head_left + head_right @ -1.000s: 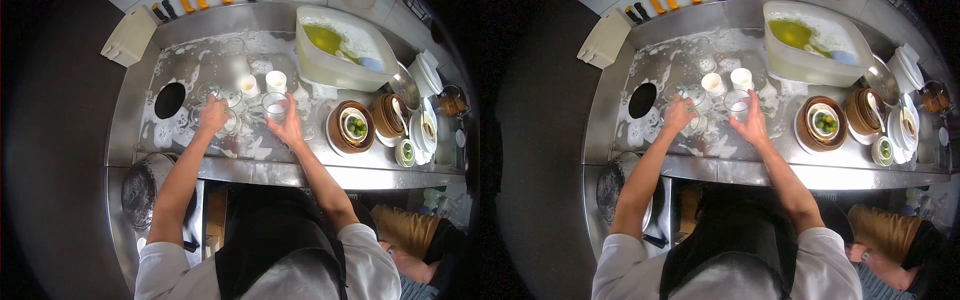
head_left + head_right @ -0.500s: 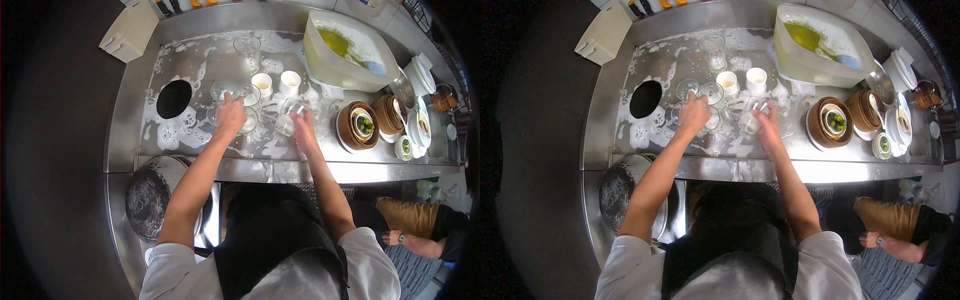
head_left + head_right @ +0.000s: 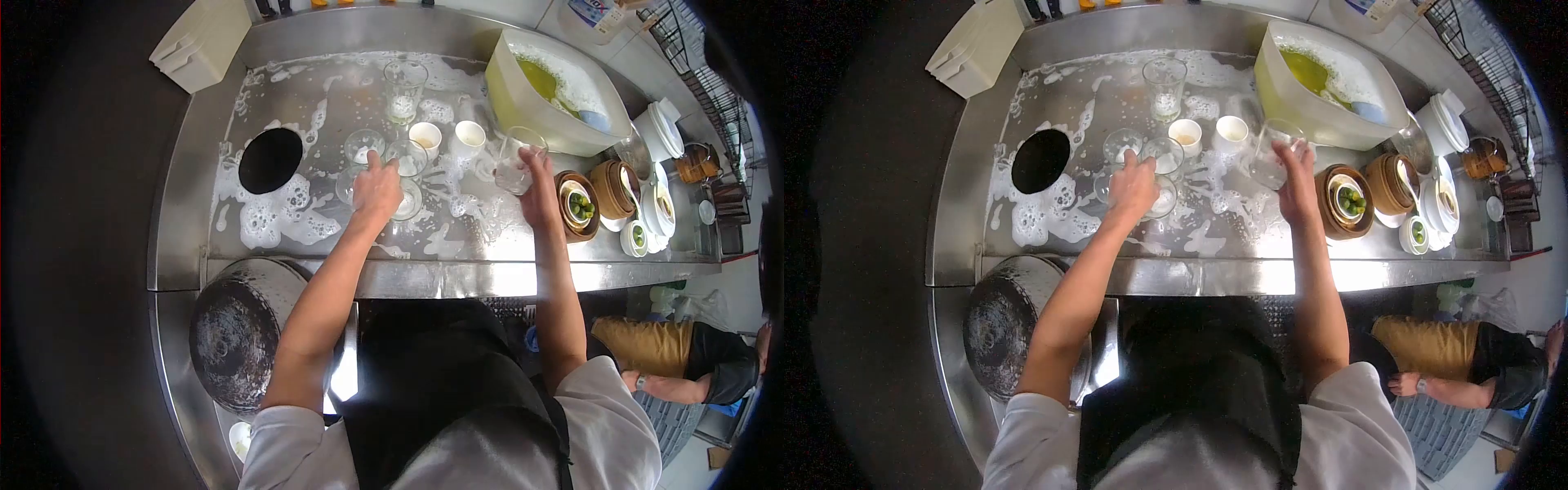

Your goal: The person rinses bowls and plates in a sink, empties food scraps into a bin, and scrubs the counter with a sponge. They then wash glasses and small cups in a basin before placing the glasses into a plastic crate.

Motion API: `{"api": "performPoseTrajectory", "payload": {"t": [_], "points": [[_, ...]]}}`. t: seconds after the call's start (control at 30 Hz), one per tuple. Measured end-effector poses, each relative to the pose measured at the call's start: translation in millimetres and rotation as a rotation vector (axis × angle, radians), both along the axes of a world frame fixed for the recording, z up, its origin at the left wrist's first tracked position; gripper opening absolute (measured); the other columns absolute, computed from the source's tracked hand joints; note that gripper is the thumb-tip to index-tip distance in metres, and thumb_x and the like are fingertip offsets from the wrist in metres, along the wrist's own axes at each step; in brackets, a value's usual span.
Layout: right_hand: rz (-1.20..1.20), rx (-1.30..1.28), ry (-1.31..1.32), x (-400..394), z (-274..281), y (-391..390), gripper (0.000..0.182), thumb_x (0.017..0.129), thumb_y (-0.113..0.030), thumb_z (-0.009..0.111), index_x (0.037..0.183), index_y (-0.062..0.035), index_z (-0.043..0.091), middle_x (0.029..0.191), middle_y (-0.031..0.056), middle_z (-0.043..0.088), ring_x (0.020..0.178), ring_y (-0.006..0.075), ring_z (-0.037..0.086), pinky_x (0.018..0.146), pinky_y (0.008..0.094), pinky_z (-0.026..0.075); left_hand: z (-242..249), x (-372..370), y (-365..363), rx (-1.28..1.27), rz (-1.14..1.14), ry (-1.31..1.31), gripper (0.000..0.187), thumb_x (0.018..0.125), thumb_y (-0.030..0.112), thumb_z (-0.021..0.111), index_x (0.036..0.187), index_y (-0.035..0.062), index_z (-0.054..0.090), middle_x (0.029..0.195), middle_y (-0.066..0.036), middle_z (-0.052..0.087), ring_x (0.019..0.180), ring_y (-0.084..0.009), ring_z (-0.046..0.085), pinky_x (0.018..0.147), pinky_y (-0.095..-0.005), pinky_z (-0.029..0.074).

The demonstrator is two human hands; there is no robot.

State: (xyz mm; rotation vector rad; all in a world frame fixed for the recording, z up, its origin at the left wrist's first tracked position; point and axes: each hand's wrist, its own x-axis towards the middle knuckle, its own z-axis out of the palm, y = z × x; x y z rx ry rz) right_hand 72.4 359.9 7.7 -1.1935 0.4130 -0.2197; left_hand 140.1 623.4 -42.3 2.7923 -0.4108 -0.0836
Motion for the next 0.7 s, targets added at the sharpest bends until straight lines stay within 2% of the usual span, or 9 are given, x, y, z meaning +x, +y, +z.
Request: {"api": "performPoseTrajectory", "payload": {"t": [0.03,0.07,0.17,0.2,0.33,0.43,0.53,0.63,0.7], "points": [[-0.103,-0.211,-0.057,0.4,-12.5,1.4,0.064,0.08,-0.024,0.072,0.128,-0.0043,0.034,0.106,0.0195,0.055,0.096,0.0261,0.058,0.077,0.0395,0.051,-2.2,-0.5,0.2,-0.006,0.002,-0.004,0.035,0.074,0.013,0.071,0.107,0.007,0.061,0.116,-0.023,0.049,0.083,-0.043,0.065,0.073,-0.0462,0.056],[-0.098,-0.416,-0.029,1.5,-23.2,0.9,0.072,0.076,-0.026,0.074,0.128,-0.0044,0.029,0.106,0.0215,0.055,0.096,0.0262,0.058,0.084,0.0386,0.048,-3.4,-0.2,0.3,-0.011,0.006,-0.011,0.035,0.074,0.013,0.07,0.107,0.0071,0.062,0.116,-0.023,0.05,0.082,-0.0428,0.066,0.072,-0.0461,0.056],[-0.076,-0.857,0.112,-2.0,-62.5,-0.9,0.076,0.072,-0.031,0.077,0.125,-0.0034,0.031,0.109,0.0237,0.055,0.098,0.0308,0.059,0.088,0.0385,0.046,2.9,-0.9,-0.3,-0.026,0.014,0.005,0.035,0.074,0.004,0.064,0.109,0.0076,0.064,0.116,-0.022,0.049,0.083,-0.0411,0.066,0.074,-0.0447,0.056],[-0.061,-0.851,0.164,-4.9,-69.0,3.9,0.079,0.068,-0.034,0.079,0.124,-0.0034,0.031,0.112,0.0251,0.055,0.1,0.0341,0.058,0.09,0.0406,0.045,6.9,-2.7,0.1,-0.027,0.017,0.018,0.037,0.074,0.0,0.061,0.111,0.0078,0.064,0.116,-0.022,0.049,0.084,-0.0404,0.067,0.075,-0.0441,0.056],[-0.062,-0.957,0.076,-9.6,-67.7,23.8,0.078,0.069,-0.035,0.078,0.123,-0.0013,0.033,0.108,0.0231,0.057,0.097,0.0348,0.06,0.088,0.0427,0.046,6.0,-1.5,1.3,-0.035,0.001,0.008,0.03,0.075,0.0,0.061,0.104,0.0079,0.067,0.115,-0.022,0.049,0.082,-0.0398,0.067,0.073,-0.0434,0.057],[-0.004,-1.022,0.017,-10.7,-74.1,28.7,0.078,0.069,-0.034,0.08,0.125,-0.0031,0.035,0.109,0.0209,0.058,0.096,0.0313,0.06,0.086,0.041,0.046,2.1,0.4,2.2,-0.028,-0.013,0.027,0.031,0.073,0.01,0.071,0.104,0.0095,0.065,0.118,-0.023,0.049,0.084,-0.0423,0.066,0.076,-0.0449,0.055],[0.025,-1.015,0.033,-12.6,-73.2,33.8,0.08,0.071,-0.033,0.078,0.127,0.0004,0.032,0.114,0.0239,0.054,0.1,0.0354,0.059,0.089,0.0435,0.045,4.8,0.6,2.0,0.015,-0.009,0.054,0.031,0.073,0.009,0.07,0.104,0.0119,0.066,0.12,-0.021,0.048,0.086,-0.0419,0.065,0.078,-0.045,0.055],[0.015,-1.053,-0.027,-10.9,-76.1,34.1,0.084,0.07,-0.032,0.078,0.13,0.001,0.03,0.119,0.0241,0.052,0.102,0.0361,0.058,0.09,0.0435,0.045,6.3,-0.3,5.7,0.029,-0.023,0.047,0.03,0.073,0.008,0.069,0.102,0.0133,0.067,0.117,-0.019,0.05,0.086,-0.0414,0.065,0.079,-0.0452,0.054],[-0.003,-1.034,-0.047,-12.9,-76.7,35.7,0.085,0.07,-0.031,0.079,0.132,0.0008,0.029,0.121,0.0238,0.051,0.103,0.0368,0.058,0.09,0.0436,0.045,6.1,-1.5,13.2,-0.001,-0.071,0.014,0.028,0.073,0.003,0.065,0.099,0.0122,0.068,0.117,-0.022,0.05,0.085,-0.0416,0.066,0.076,-0.0453,0.055]]}}
